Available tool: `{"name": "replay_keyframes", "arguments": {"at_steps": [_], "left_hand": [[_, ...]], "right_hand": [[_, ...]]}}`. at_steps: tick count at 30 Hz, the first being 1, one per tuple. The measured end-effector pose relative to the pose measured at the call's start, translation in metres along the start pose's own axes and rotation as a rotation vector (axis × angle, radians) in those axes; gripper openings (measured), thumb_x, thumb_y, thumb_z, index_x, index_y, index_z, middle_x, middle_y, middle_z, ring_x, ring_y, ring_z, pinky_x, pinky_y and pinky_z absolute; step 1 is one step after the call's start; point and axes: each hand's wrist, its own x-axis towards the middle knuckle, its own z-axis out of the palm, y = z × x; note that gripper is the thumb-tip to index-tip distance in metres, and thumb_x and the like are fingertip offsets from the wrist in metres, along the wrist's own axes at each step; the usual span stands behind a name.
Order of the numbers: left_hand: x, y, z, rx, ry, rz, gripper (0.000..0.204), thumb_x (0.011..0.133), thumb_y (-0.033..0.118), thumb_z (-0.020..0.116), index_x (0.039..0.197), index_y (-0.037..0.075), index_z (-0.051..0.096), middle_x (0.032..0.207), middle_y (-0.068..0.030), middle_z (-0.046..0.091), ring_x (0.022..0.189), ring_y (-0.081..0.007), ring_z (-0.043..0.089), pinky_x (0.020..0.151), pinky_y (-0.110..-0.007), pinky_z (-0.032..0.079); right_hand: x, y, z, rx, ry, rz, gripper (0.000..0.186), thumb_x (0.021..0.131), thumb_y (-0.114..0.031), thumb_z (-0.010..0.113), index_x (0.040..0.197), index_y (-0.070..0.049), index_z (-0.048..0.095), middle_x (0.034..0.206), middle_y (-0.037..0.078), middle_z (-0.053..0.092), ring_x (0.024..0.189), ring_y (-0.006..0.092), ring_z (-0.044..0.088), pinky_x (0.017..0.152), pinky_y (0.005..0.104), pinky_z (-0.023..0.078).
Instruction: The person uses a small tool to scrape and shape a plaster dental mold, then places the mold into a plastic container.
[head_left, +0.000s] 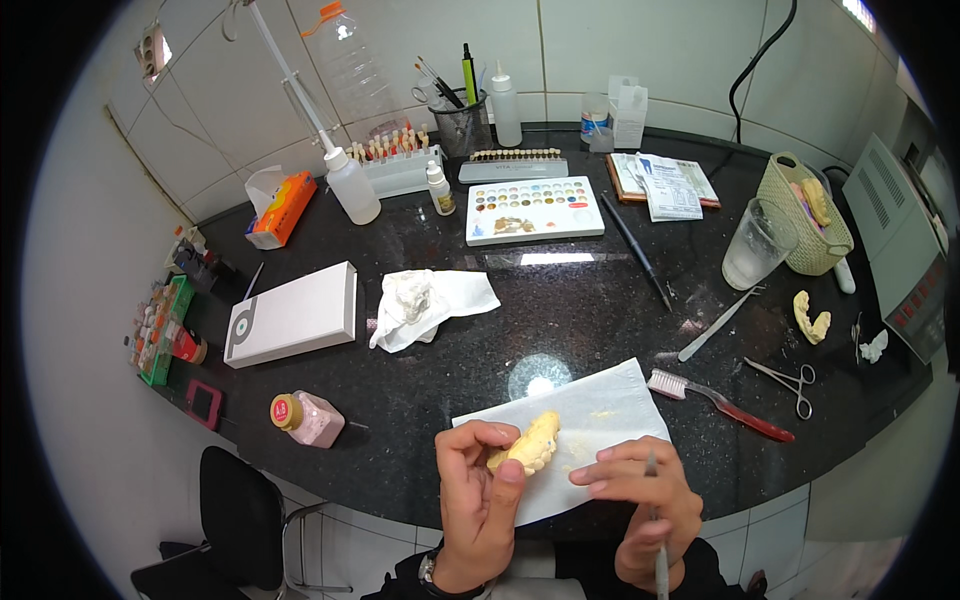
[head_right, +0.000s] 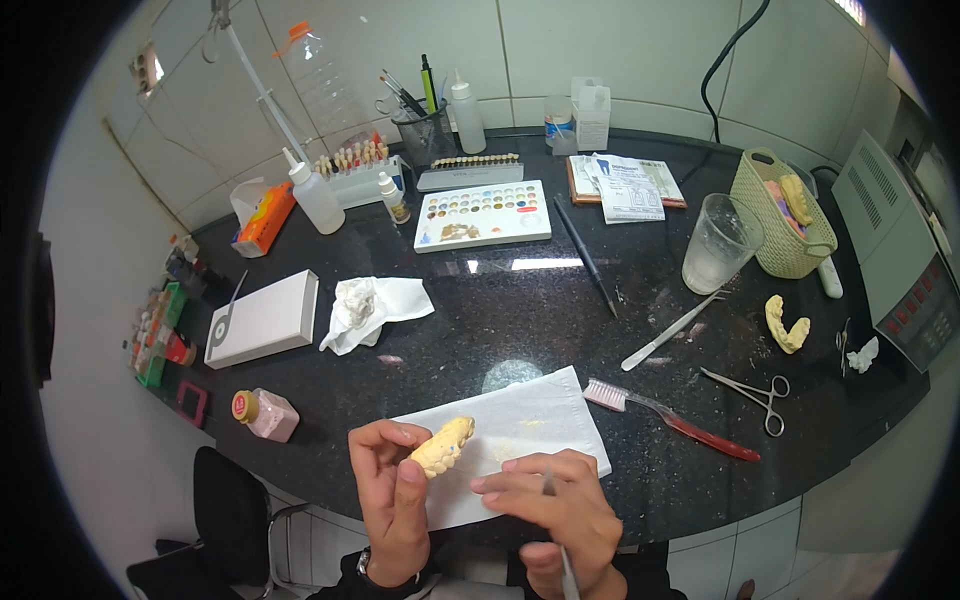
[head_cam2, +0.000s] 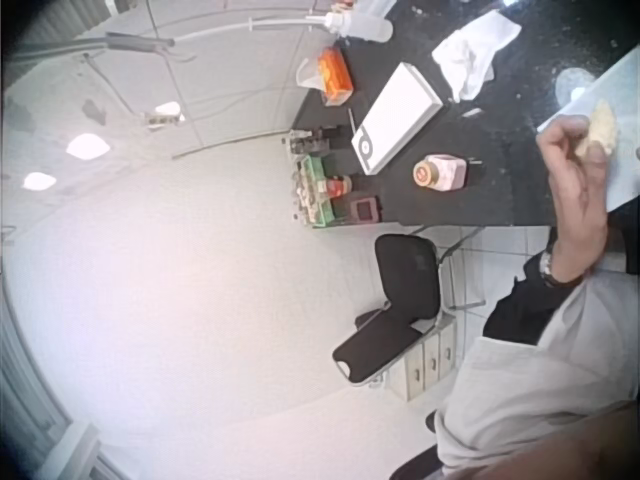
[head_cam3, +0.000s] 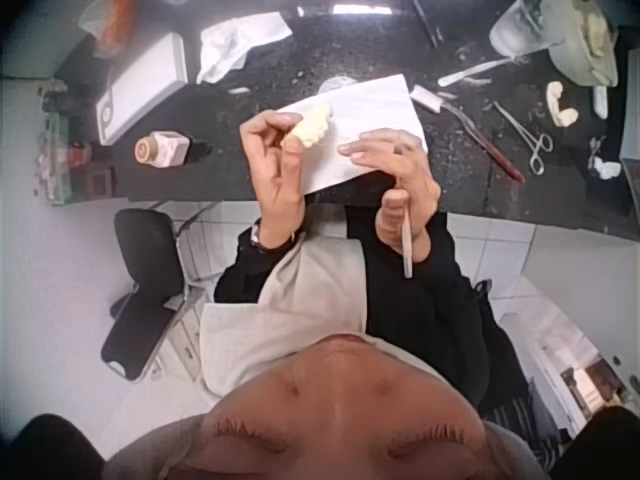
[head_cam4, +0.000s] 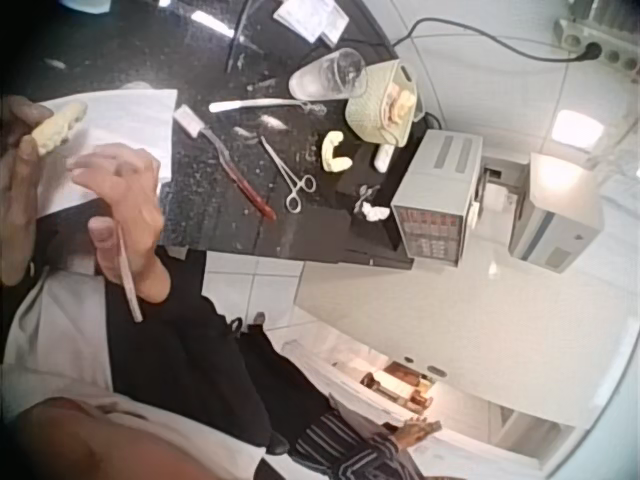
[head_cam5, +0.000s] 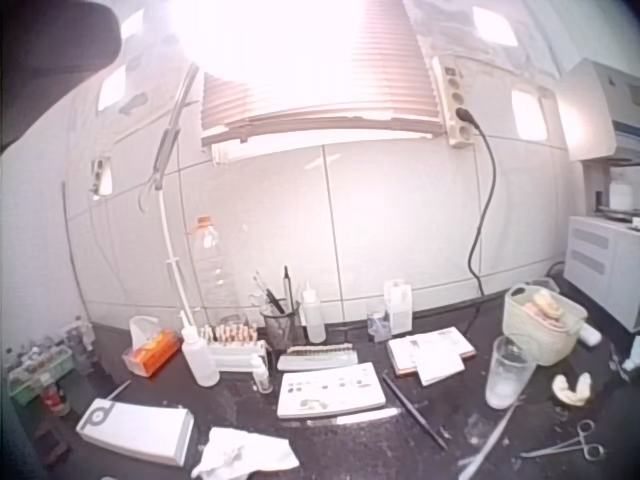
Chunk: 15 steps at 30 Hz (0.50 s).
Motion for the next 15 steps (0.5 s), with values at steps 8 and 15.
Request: {"name": "replay_keyframes", "arguments": {"at_steps": [8,15], "left_hand": [[0.0,-0.003,-0.002,-0.013,-0.023,-0.047,0.032,0.096,0.029,0.046,0.11,0.003,0.034,0.098,-0.0134,0.05,0.087,-0.0194,0.058,0.079,-0.033,0.045],[0.004,0.0,-0.002,-0.071,-0.172,-0.022,0.029,0.092,0.019,0.055,0.106,0.005,0.034,0.099,-0.0129,0.049,0.095,-0.0184,0.055,0.103,-0.045,0.033]], "right_hand": [[-0.015,0.006,-0.002,0.388,0.206,0.365,0.054,0.084,-0.055,0.055,0.085,-0.005,0.036,0.062,0.007,0.049,0.052,0.0099,0.043,0.043,0.0226,0.038],[-0.011,0.013,-0.003,0.466,0.234,0.231,0.024,0.082,-0.015,0.069,0.086,-0.002,0.05,0.066,0.01,0.055,0.057,0.0134,0.052,0.05,0.0238,0.046]]}}
